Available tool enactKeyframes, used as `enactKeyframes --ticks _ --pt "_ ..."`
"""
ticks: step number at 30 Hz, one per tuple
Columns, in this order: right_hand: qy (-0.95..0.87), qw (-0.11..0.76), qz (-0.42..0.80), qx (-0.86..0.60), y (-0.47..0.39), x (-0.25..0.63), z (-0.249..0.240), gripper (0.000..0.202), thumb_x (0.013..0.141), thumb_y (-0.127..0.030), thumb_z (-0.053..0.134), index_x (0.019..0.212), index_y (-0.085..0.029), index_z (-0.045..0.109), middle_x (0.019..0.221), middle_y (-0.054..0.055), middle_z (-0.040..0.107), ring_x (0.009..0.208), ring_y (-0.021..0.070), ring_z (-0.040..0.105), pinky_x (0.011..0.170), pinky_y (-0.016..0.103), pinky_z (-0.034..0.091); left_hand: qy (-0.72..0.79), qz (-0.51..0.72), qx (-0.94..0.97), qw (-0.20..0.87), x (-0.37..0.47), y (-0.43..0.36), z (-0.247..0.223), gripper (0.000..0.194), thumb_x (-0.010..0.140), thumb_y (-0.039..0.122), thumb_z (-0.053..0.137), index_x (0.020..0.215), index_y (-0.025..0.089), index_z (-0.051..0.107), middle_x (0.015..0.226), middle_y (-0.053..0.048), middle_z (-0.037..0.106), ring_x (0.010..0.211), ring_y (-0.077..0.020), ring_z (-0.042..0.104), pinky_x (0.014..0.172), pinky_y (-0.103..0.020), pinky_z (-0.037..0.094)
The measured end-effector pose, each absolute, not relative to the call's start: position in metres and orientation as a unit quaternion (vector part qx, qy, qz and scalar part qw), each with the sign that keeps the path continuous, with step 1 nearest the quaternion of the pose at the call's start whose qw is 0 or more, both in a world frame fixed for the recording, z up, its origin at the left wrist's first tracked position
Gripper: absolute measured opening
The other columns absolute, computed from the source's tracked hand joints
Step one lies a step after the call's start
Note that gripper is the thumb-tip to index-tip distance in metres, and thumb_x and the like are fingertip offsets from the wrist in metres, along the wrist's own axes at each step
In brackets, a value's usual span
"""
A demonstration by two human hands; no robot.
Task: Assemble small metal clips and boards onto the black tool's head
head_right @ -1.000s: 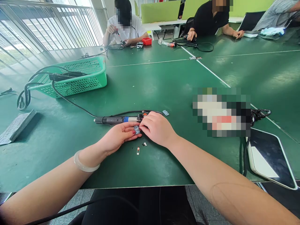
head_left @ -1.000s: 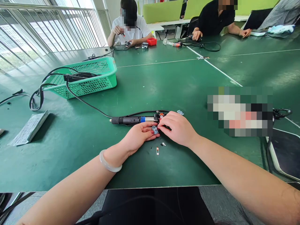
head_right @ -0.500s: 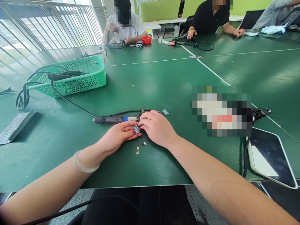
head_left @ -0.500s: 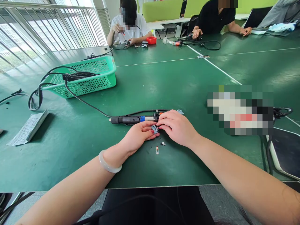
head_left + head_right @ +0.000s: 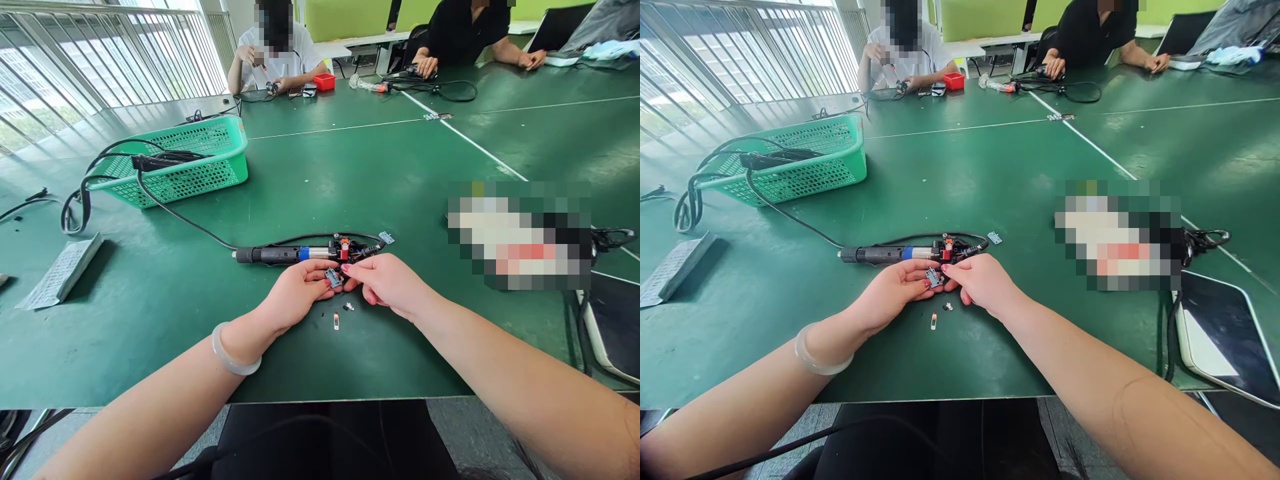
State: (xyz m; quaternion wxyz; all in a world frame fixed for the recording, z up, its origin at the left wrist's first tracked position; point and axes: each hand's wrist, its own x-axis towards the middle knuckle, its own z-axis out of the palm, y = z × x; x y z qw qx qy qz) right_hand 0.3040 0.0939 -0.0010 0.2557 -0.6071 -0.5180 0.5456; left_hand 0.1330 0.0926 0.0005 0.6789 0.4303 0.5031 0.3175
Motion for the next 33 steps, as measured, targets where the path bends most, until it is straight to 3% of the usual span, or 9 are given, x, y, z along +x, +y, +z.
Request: enactKeyframes --ticks 5,15,23,33 --pt "-0.407 0.323 0.610 -0.598 0.097 0.302 0.000 0.011 0.080 -0.021 0.062 0.074 -0.014 0.067 0.073 0.006 0.069 0.034 0.0031 0.041 0.030 0.020 0.019 0.486 0.305 0.448 0.686 0.134 0.093 0.000 0.030 0.077 0.004 0.063 0.105 0.014 0.064 0.091 -0.007 0.072 0.084 -0.0151 0.069 0.089 -0.036 0.052" --pt "-0.376 0.317 0.661 -0.566 0.098 0.307 -0.004 0.023 0.084 -0.018 0.056 0.063 -0.012 0.059 0.073 0.007 0.067 0.033 0.0017 0.043 0.027 0.016 0.019 0.501 0.307 0.449 0.673 0.135 0.091 0.003 0.030 0.080 0.001 0.057 0.107 0.013 0.063 0.092 -0.006 0.071 0.080 -0.0119 0.068 0.085 -0.031 0.053" --pt "-0.395 0.313 0.667 -0.549 0.094 0.304 -0.002 0.036 0.088 -0.025 0.055 0.054 -0.014 0.051 0.038 -0.005 0.042 0.030 0.0017 0.030 0.029 0.015 0.016 0.501 0.308 0.450 0.672 0.138 0.091 0.004 0.029 0.079 0.003 0.059 0.107 0.012 0.062 0.087 -0.006 0.071 0.080 -0.0130 0.068 0.082 -0.030 0.053" --pt "-0.404 0.329 0.616 -0.591 0.090 0.293 0.002 0.032 0.080 -0.028 0.067 0.055 -0.015 0.053 0.033 -0.007 0.039 0.030 0.0028 0.031 0.032 0.016 0.018 0.496 0.310 0.467 0.663 0.140 0.090 0.000 0.032 0.078 0.006 0.063 0.109 0.012 0.060 0.078 -0.005 0.072 0.075 -0.0118 0.067 0.076 -0.026 0.053"
